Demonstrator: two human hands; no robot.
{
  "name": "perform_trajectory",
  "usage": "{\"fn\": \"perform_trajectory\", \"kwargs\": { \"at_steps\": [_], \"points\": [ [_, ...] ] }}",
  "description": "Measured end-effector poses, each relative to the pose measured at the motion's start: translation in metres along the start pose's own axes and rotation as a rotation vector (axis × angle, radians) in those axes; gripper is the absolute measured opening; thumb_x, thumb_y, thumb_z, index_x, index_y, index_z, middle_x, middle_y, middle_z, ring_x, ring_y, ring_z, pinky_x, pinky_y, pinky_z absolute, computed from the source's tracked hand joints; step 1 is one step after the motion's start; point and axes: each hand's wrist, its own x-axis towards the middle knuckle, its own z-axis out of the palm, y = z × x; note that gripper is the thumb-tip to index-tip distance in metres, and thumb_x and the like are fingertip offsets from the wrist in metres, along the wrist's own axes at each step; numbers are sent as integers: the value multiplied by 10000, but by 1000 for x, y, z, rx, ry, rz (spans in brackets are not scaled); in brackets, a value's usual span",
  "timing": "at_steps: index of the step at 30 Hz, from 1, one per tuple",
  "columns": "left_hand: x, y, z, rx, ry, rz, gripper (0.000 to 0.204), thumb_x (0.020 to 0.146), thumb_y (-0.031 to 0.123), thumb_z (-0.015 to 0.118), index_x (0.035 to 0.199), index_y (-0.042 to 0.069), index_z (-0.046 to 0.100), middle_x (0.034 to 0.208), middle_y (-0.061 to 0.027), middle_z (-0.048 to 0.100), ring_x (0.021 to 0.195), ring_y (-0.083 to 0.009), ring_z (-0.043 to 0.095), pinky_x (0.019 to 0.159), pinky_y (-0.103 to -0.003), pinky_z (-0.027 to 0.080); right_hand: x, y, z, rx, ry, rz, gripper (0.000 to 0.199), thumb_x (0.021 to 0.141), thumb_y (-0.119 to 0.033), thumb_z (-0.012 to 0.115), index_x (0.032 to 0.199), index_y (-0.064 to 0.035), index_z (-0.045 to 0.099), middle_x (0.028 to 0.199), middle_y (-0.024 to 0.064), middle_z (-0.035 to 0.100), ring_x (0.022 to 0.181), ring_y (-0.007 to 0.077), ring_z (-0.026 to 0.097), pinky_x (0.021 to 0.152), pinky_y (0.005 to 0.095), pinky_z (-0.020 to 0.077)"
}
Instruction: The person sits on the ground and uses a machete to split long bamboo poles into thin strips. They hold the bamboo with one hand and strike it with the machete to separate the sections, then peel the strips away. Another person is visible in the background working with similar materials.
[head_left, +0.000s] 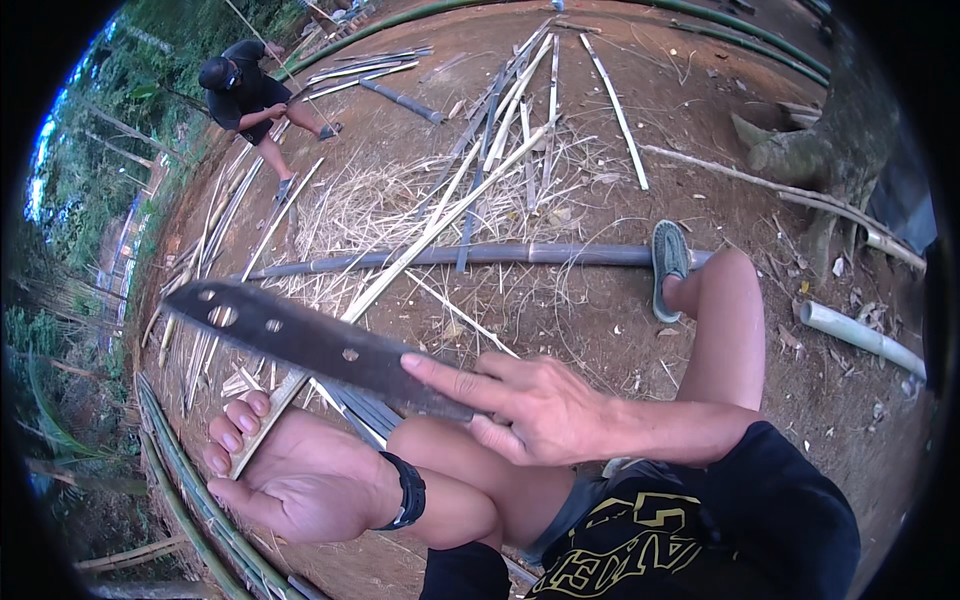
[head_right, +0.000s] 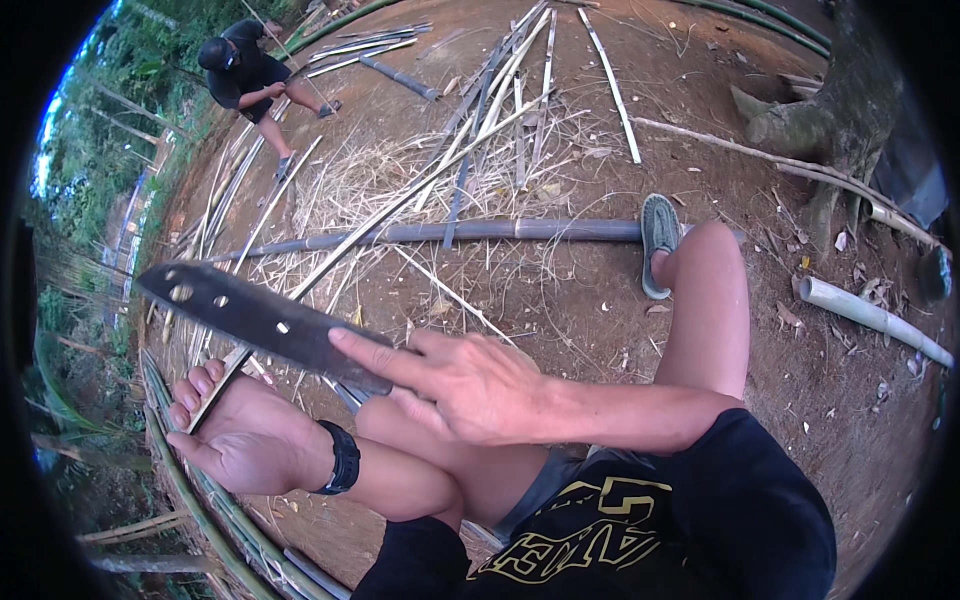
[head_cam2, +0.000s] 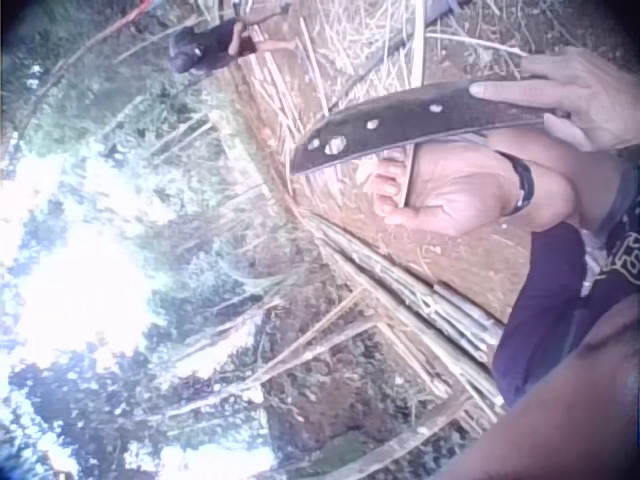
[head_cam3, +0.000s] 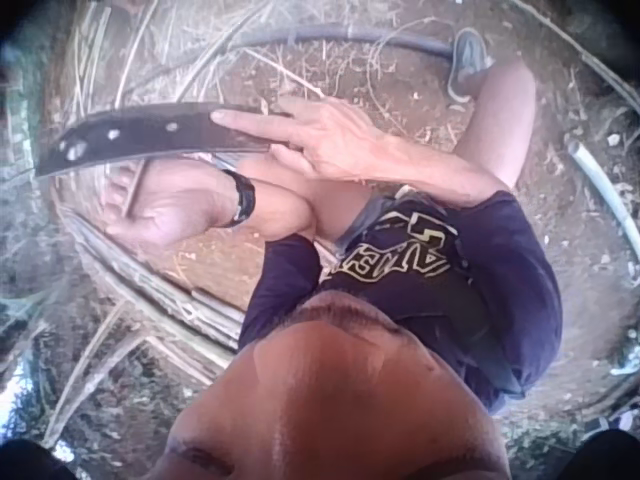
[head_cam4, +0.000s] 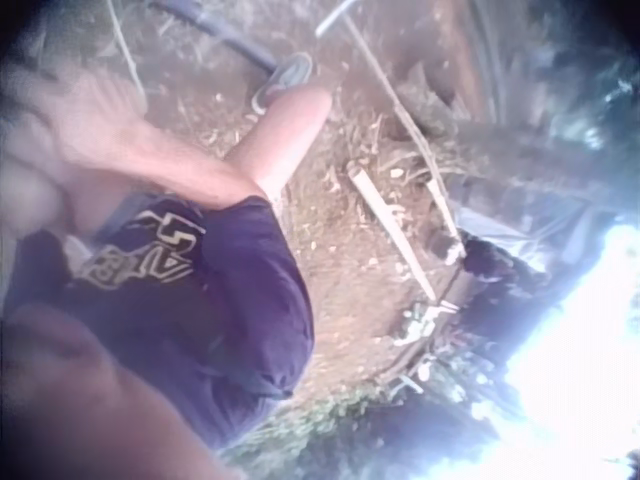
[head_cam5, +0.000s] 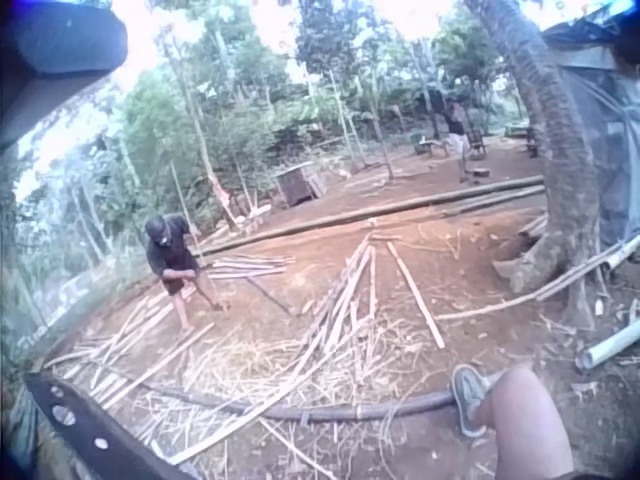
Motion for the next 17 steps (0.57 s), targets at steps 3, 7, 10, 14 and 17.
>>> {"fn": "perform_trajectory", "kwargs": {
  "at_steps": [3,7,10,14,17],
  "points": [
    [-15,1,4,76,63,19,255,1028,203,385,921,14,517,897,-71,540,878,-183,528,911,-356,438,-3,-17,0,-135,-45,-20,762,760,-104,615,1465,-241,363,661,99,484,506,261,516,486,400,468],
    [-23,-31,-2,216,221,61,272,1003,234,468,841,23,524,817,-63,500,811,-166,502,809,-320,417,-1,2,-2,-107,41,21,747,772,-102,608,1464,-245,366,683,103,495,505,271,520,474,396,472],
    [-30,-30,13,301,346,28,279,997,240,482,834,18,523,818,-65,503,801,-157,504,800,-320,425,-2,-20,-5,-60,1,8,739,782,-100,602,1465,-243,362,662,103,490,504,271,524,480,400,477],
    [-34,-34,18,245,257,90,274,989,263,508,835,38,530,821,-63,504,767,-156,468,772,-319,402,-1,-9,-21,-194,-32,27,715,807,-91,588,1467,-241,356,647,96,487,478,268,514,481,405,485],
    [-37,-40,10,272,208,105,248,981,272,526,872,49,509,845,-47,489,793,-164,448,787,-337,386,3,26,-17,-58,66,78,716,808,-165,633,1464,-165,345,839,197,625,616,328,642,593,415,544]
  ]
}}
